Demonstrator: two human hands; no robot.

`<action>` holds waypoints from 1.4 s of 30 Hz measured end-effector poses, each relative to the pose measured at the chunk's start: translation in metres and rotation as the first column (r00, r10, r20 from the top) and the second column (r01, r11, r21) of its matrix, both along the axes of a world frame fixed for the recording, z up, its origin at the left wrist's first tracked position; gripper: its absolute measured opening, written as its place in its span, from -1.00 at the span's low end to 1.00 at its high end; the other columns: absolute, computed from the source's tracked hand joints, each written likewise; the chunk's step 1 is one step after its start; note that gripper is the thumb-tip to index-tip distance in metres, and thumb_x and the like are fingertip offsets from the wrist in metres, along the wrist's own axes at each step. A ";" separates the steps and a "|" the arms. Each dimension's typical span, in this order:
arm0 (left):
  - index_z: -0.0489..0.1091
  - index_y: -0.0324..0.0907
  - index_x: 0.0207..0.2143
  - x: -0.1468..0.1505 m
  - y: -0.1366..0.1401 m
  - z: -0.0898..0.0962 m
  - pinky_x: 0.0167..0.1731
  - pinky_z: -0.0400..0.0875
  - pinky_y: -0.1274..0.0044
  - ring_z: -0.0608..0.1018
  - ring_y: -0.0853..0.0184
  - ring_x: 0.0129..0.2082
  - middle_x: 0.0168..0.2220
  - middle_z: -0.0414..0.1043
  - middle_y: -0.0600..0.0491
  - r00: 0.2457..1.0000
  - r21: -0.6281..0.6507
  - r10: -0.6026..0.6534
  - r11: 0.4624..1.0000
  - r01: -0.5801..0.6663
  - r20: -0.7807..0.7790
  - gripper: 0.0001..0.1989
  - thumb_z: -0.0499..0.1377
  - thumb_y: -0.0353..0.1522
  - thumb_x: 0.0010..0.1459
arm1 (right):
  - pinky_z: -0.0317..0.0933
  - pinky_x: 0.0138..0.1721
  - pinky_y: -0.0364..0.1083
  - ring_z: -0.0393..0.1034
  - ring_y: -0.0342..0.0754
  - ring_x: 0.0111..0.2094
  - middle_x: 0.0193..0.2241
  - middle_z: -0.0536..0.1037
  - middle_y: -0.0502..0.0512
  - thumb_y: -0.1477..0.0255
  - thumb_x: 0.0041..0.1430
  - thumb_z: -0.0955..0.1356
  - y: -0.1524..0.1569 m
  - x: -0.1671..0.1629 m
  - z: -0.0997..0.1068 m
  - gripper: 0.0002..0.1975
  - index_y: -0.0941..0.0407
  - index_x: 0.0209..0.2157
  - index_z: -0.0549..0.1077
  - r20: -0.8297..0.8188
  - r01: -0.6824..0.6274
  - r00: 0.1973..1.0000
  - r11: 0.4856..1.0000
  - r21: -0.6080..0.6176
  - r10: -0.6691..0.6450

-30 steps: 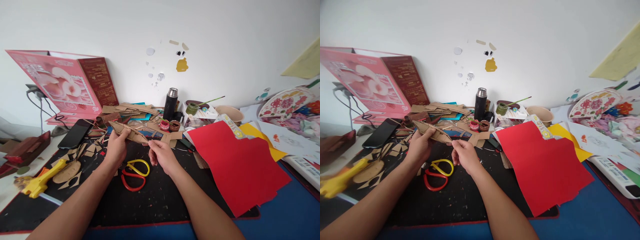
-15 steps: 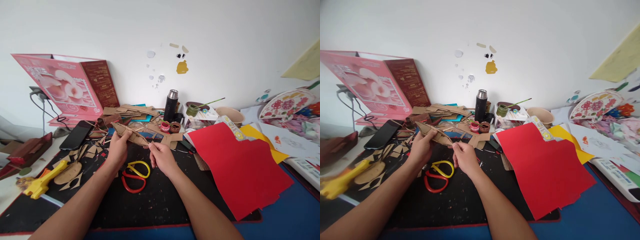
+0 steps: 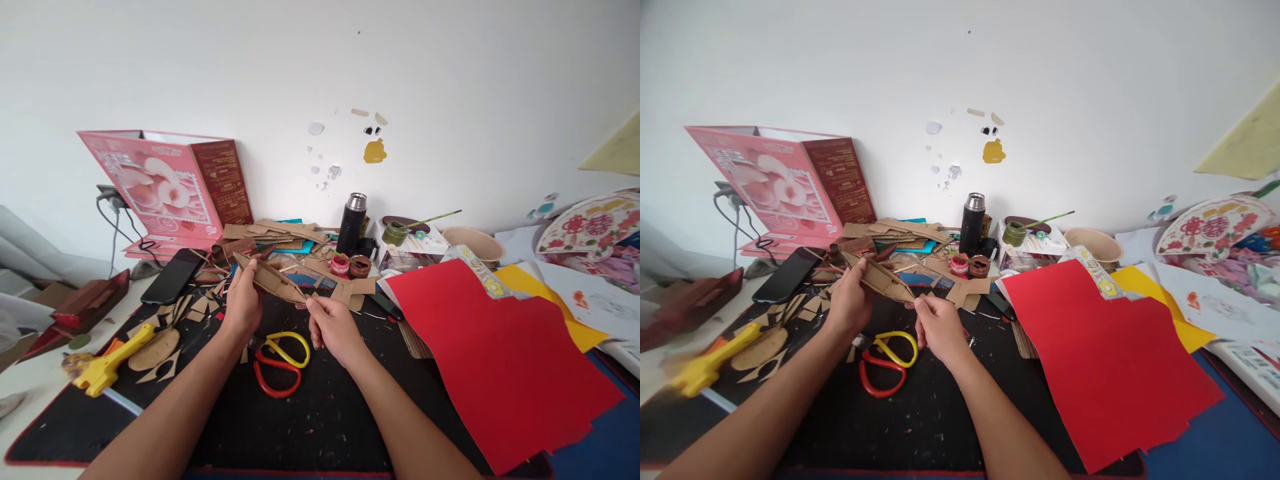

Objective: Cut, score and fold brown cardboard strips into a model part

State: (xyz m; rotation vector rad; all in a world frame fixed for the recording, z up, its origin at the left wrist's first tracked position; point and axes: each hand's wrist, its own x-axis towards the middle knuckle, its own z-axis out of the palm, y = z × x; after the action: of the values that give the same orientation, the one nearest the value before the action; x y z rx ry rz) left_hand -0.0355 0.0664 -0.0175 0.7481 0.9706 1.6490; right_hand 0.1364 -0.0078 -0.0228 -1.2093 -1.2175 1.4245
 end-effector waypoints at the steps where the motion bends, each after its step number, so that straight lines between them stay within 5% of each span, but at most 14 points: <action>1: 0.44 -0.07 -0.07 0.000 0.000 0.000 -0.19 0.64 0.27 0.73 0.06 -0.19 -0.33 0.64 0.02 1.000 -0.003 0.008 1.000 -0.008 0.001 -0.60 0.36 -0.08 0.14 | 0.07 -0.65 -0.17 0.21 -0.17 -0.74 -0.72 0.33 -0.17 -0.03 0.32 0.37 -0.001 0.000 0.000 -0.56 0.07 -0.37 0.44 0.011 -0.018 1.000 1.000 0.002 0.017; 14: 0.43 -0.08 -0.23 -0.008 0.005 0.002 -0.38 0.64 0.40 0.64 0.25 -0.48 -0.45 0.53 0.16 1.000 0.004 -0.007 1.000 0.007 -0.013 -0.58 0.48 -0.07 0.02 | 0.03 -0.64 -0.15 0.26 -0.14 -0.70 -0.68 0.40 -0.13 -0.02 0.29 0.46 -0.006 -0.002 0.004 -0.59 0.07 -0.28 0.53 0.000 -0.156 0.988 0.988 -0.008 0.156; 20: 0.46 -0.11 -0.25 -0.013 0.000 0.012 -0.60 0.44 0.53 0.54 0.31 -0.60 -0.50 0.52 0.13 0.989 -0.019 -0.120 0.993 0.118 -0.083 -0.60 0.47 -0.09 0.00 | -0.03 -0.66 -0.16 0.24 -0.17 -0.71 -0.67 0.39 -0.15 -0.13 0.24 0.44 -0.002 0.005 0.011 -0.45 0.11 -0.19 0.58 -0.081 -0.057 0.995 0.998 -0.002 0.057; 22: 0.48 -0.11 -0.26 -0.011 -0.005 0.014 -0.63 0.41 0.50 0.55 0.26 -0.61 -0.50 0.53 0.08 0.947 -0.053 -0.292 0.956 0.287 -0.133 -0.58 0.49 -0.07 -0.02 | -0.04 -0.67 -0.17 0.24 -0.17 -0.72 -0.68 0.38 -0.16 -0.14 0.23 0.44 -0.001 0.006 0.013 -0.43 0.13 -0.17 0.59 -0.108 -0.009 0.994 1.000 0.005 0.009; 26: 0.51 -0.09 -0.34 -0.010 -0.015 0.014 -0.64 0.40 0.45 0.53 0.21 -0.63 -0.53 0.52 0.03 0.777 -0.166 -0.602 0.799 0.579 -0.187 -0.56 0.54 -0.02 -0.04 | -0.02 -0.69 -0.18 0.24 -0.16 -0.74 -0.71 0.36 -0.18 -0.12 0.20 0.45 0.002 0.006 0.014 -0.44 0.13 -0.17 0.55 -0.160 0.079 0.985 0.996 0.038 -0.072; 33: 0.57 -0.23 -0.07 -0.013 -0.026 0.014 -0.50 0.40 0.52 0.52 0.33 -0.53 -0.37 0.57 0.00 0.419 -0.303 -0.866 0.491 0.817 -0.274 -0.45 0.48 0.02 0.13 | 0.02 -0.70 -0.18 0.22 -0.16 -0.75 -0.72 0.38 -0.20 -0.10 0.15 0.49 0.004 0.007 0.016 -0.42 0.12 -0.11 0.51 -0.201 0.143 0.972 0.986 0.081 -0.125; 36: 0.56 -0.25 0.02 -0.013 -0.028 0.013 -0.45 0.42 0.53 0.53 0.34 -0.48 -0.31 0.59 -0.01 0.384 -0.307 -0.883 0.457 0.835 -0.270 -0.38 0.48 0.04 0.14 | 0.01 -0.69 -0.18 0.22 -0.17 -0.75 -0.72 0.38 -0.20 -0.08 0.16 0.49 0.004 0.007 0.016 -0.46 0.13 -0.15 0.54 -0.193 0.096 0.978 0.990 0.099 -0.076; 39: 0.54 -0.22 0.08 -0.012 -0.030 0.012 -0.45 0.46 0.51 0.56 0.32 -0.47 -0.27 0.61 -0.02 0.431 -0.328 -0.873 0.486 0.810 -0.228 -0.33 0.48 0.07 0.13 | 0.03 -0.68 -0.18 0.22 -0.18 -0.74 -0.73 0.36 -0.21 -0.05 0.17 0.48 0.004 0.007 0.016 -0.51 0.11 -0.22 0.53 -0.197 0.085 0.978 0.992 0.095 -0.065; 42: 0.54 -0.21 -0.08 -0.009 -0.030 0.011 -0.48 0.50 0.50 0.58 0.31 -0.51 -0.35 0.59 0.01 0.454 -0.309 -0.872 0.489 0.816 -0.183 -0.45 0.47 0.04 0.16 | 0.03 -0.68 -0.18 0.21 -0.18 -0.75 -0.74 0.33 -0.23 -0.03 0.15 0.50 0.004 0.008 0.015 -0.54 0.10 -0.24 0.51 -0.219 0.095 0.973 0.992 0.082 -0.075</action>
State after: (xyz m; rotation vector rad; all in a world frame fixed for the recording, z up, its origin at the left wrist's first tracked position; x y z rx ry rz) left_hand -0.0449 0.0362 -0.0061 1.1602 0.7256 0.5251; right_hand 0.1439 -0.0039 -0.0073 -1.0035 -1.0568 1.3818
